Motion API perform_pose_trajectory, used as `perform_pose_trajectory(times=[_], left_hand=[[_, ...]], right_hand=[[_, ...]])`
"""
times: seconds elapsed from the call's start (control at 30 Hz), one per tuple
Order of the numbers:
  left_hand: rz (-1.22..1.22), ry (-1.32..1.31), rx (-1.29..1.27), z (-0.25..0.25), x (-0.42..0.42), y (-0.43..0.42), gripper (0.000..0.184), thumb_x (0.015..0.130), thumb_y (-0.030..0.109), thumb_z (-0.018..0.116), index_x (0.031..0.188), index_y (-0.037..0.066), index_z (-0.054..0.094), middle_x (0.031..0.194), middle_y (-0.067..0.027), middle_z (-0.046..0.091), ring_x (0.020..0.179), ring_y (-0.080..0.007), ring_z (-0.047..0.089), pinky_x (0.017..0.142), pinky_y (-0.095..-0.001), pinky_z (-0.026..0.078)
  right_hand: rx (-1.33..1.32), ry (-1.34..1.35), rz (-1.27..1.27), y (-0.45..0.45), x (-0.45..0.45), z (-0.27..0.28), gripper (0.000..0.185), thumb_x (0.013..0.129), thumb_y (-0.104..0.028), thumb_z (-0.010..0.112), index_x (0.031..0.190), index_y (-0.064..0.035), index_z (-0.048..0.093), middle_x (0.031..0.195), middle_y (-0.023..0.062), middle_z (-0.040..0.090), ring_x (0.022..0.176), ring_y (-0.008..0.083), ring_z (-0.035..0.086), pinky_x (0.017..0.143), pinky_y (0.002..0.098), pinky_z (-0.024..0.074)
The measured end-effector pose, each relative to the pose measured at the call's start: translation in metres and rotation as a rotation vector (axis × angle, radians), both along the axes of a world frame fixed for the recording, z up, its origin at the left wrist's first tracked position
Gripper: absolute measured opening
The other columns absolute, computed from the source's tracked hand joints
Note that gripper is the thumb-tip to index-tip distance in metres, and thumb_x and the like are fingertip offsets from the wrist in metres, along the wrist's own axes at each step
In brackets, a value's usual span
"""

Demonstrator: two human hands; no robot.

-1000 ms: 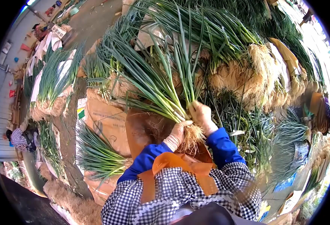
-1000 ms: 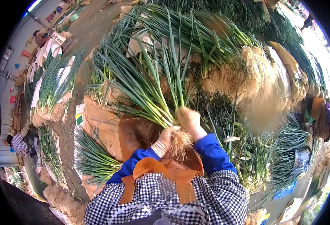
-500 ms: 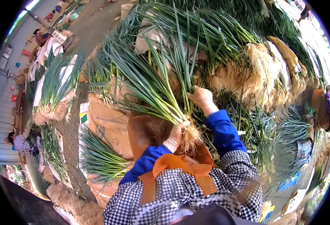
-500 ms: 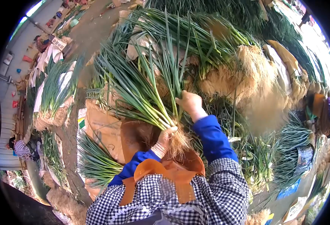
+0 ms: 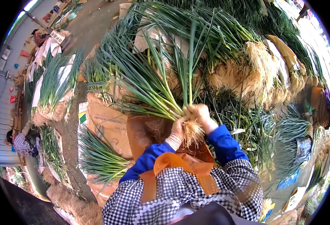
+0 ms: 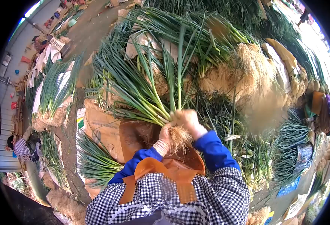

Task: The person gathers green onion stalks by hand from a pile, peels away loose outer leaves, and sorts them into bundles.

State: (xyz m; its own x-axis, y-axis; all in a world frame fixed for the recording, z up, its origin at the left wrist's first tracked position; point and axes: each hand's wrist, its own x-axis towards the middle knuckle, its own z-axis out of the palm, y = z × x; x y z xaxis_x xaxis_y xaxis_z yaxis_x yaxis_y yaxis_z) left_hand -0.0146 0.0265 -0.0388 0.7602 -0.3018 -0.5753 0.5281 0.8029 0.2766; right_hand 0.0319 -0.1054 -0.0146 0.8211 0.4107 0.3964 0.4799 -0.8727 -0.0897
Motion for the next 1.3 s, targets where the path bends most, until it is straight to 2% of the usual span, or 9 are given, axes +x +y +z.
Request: perform_pose_trajectory(times=[0.17,0.23,0.3,0.4,0.77,0.9,0.97,1.03,1.3], left_hand=[[-0.026,-0.152,-0.084,0.024,0.004,0.013,0.027,0.084,0.01,0.05,0.104,-0.006,0.056,0.09,-0.013,0.061,0.077,-0.0225,0.062,0.074,-0.0342,0.053],[-0.051,-0.196,-0.31,-0.012,0.008,0.02,0.035,0.08,0.007,0.054,0.115,0.008,0.053,0.101,-0.0157,0.06,0.088,-0.0267,0.059,0.088,-0.0552,0.046],[-0.083,-0.22,-0.374,0.019,0.003,0.018,0.029,0.08,0.007,0.055,0.109,0.006,0.052,0.097,-0.0139,0.059,0.083,-0.0235,0.058,0.08,-0.0446,0.051],[-0.126,-0.252,-0.491,0.033,-0.002,0.018,0.035,0.081,0.012,0.056,0.115,0.005,0.05,0.096,-0.0117,0.058,0.081,-0.0235,0.058,0.082,-0.0452,0.049],[-0.224,-0.166,-0.533,0.021,-0.004,0.03,0.034,0.087,0.02,0.053,0.108,-0.006,0.052,0.089,-0.0134,0.059,0.071,-0.0222,0.057,0.067,-0.0335,0.05],[-0.098,-0.201,-0.373,0.023,-0.003,0.029,0.028,0.086,0.016,0.053,0.105,-0.005,0.052,0.086,-0.0108,0.057,0.074,-0.0217,0.057,0.064,-0.033,0.05],[-0.146,-0.251,-0.436,0.018,-0.004,0.033,0.028,0.086,0.013,0.052,0.108,-0.004,0.05,0.09,-0.0117,0.057,0.079,-0.0222,0.057,0.069,-0.0344,0.051],[-0.15,-0.173,-0.205,0.009,-0.011,0.023,0.027,0.086,0.013,0.051,0.11,-0.001,0.051,0.092,-0.0135,0.057,0.082,-0.0233,0.057,0.075,-0.0383,0.052],[-0.176,-0.115,-0.24,0.014,-0.02,0.017,0.026,0.086,0.016,0.051,0.109,0.003,0.05,0.088,-0.0089,0.053,0.075,-0.0207,0.053,0.072,-0.0404,0.049]], right_hand=[[1.455,0.807,-0.269,-0.057,-0.084,0.077,0.024,0.089,-0.022,0.057,0.076,-0.0031,0.063,0.059,0.0071,0.06,0.052,0.0137,0.058,0.048,0.031,0.0453],[0.611,0.952,-0.506,-0.096,-0.081,0.063,0.027,0.086,-0.032,0.06,0.085,-0.0052,0.068,0.068,0.0101,0.063,0.06,0.0132,0.063,0.053,0.0307,0.048],[-0.354,1.207,-0.339,-0.118,-0.067,-0.006,0.057,0.078,-0.057,0.061,0.1,-0.0057,0.067,0.077,0.0098,0.066,0.066,0.0124,0.062,0.061,0.0281,0.0493],[1.211,1.207,-0.124,-0.068,-0.041,0.011,0.058,0.089,-0.054,0.046,0.116,-0.0042,0.057,0.079,0.0042,0.061,0.067,0.0107,0.054,0.063,0.0251,0.0449],[2.431,1.135,-0.179,0.048,0.01,0.004,0.036,0.091,-0.047,0.049,0.081,-0.0125,0.053,0.065,0.0,0.051,0.054,0.0125,0.048,0.051,0.0258,0.0435],[1.824,1.212,-0.149,0.024,-0.004,-0.018,0.034,0.092,-0.036,0.05,0.085,-0.0047,0.059,0.07,0.0,0.057,0.062,0.0139,0.055,0.054,0.0296,0.0456],[0.556,0.745,-0.14,-0.01,-0.025,-0.051,0.028,0.09,-0.032,0.054,0.084,-0.0058,0.063,0.067,0.0088,0.061,0.059,0.0243,0.06,0.052,0.0339,0.0475],[0.179,0.65,-0.19,-0.033,-0.024,-0.026,0.025,0.087,-0.034,0.056,0.086,-0.01,0.065,0.071,0.0107,0.063,0.061,0.0276,0.061,0.052,0.0371,0.0483],[0.459,0.68,-0.236,-0.025,-0.042,-0.046,0.035,0.086,-0.037,0.051,0.082,-0.005,0.065,0.069,0.0188,0.063,0.069,0.0363,0.062,0.063,0.0438,0.0496]])
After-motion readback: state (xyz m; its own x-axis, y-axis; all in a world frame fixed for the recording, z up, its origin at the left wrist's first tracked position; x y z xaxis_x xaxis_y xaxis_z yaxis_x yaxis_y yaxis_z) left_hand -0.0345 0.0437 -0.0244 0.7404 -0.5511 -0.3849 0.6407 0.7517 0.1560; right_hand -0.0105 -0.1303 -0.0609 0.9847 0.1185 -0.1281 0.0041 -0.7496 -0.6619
